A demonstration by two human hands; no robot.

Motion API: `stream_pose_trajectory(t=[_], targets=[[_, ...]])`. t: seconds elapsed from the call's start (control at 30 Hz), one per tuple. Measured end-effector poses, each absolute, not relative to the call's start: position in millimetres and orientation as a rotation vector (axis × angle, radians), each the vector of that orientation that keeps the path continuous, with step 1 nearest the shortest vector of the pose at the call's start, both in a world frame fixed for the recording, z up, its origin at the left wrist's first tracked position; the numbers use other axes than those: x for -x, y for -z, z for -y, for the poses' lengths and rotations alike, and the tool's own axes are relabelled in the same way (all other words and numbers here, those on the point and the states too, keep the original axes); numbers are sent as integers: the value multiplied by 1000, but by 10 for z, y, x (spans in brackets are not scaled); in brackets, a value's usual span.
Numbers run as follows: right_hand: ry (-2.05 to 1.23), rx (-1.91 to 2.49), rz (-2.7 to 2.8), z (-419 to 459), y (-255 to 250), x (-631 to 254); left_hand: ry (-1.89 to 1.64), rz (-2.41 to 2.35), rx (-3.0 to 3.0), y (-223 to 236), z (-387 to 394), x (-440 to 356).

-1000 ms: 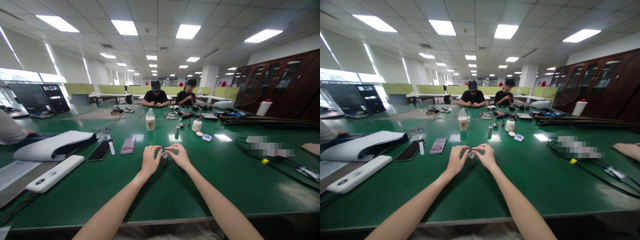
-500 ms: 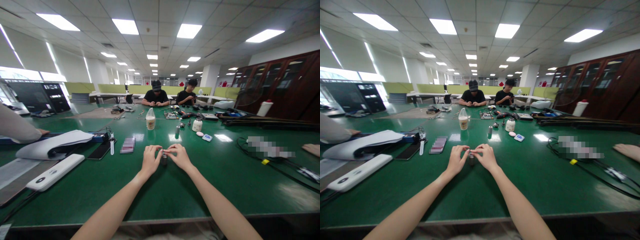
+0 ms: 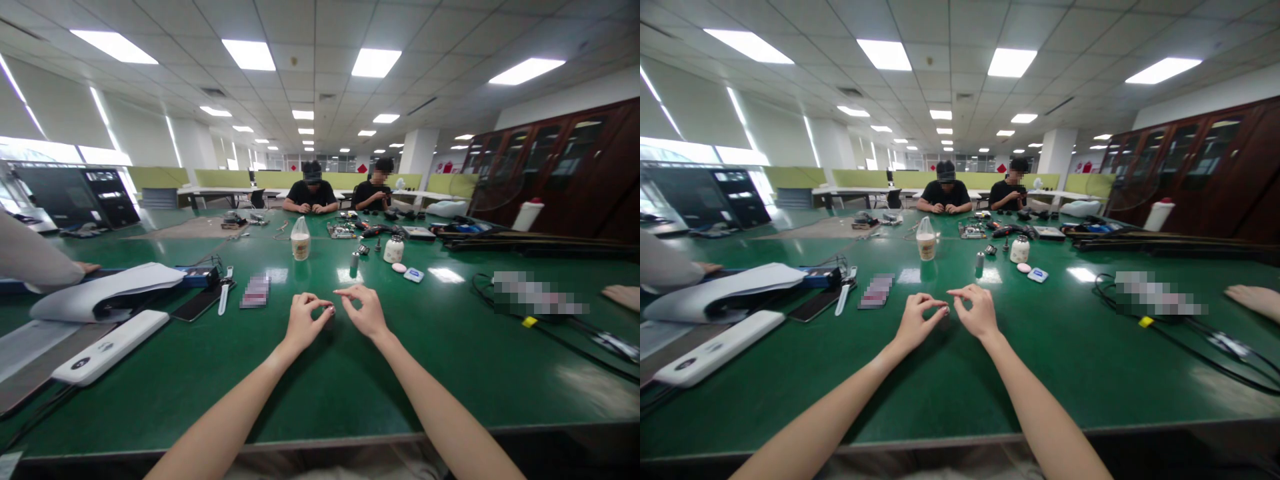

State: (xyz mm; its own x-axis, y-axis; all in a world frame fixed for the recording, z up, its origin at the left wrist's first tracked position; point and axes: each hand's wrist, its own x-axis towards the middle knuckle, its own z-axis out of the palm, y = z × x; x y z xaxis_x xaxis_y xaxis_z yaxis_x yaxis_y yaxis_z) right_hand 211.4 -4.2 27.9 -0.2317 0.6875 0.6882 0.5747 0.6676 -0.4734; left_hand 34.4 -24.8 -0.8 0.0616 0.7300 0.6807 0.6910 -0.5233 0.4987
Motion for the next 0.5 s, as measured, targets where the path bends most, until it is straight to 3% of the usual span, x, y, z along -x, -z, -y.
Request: stream_pose_trajectory(t=[0.33,0.5], targets=[[-153,1019,1900,34,-239,-2103,-1548,-1618,-2148,-15,91,-214],[-193,1019,1900,-22,-195,-2116,-1204,-2056,-2052,82,-3,-5]])
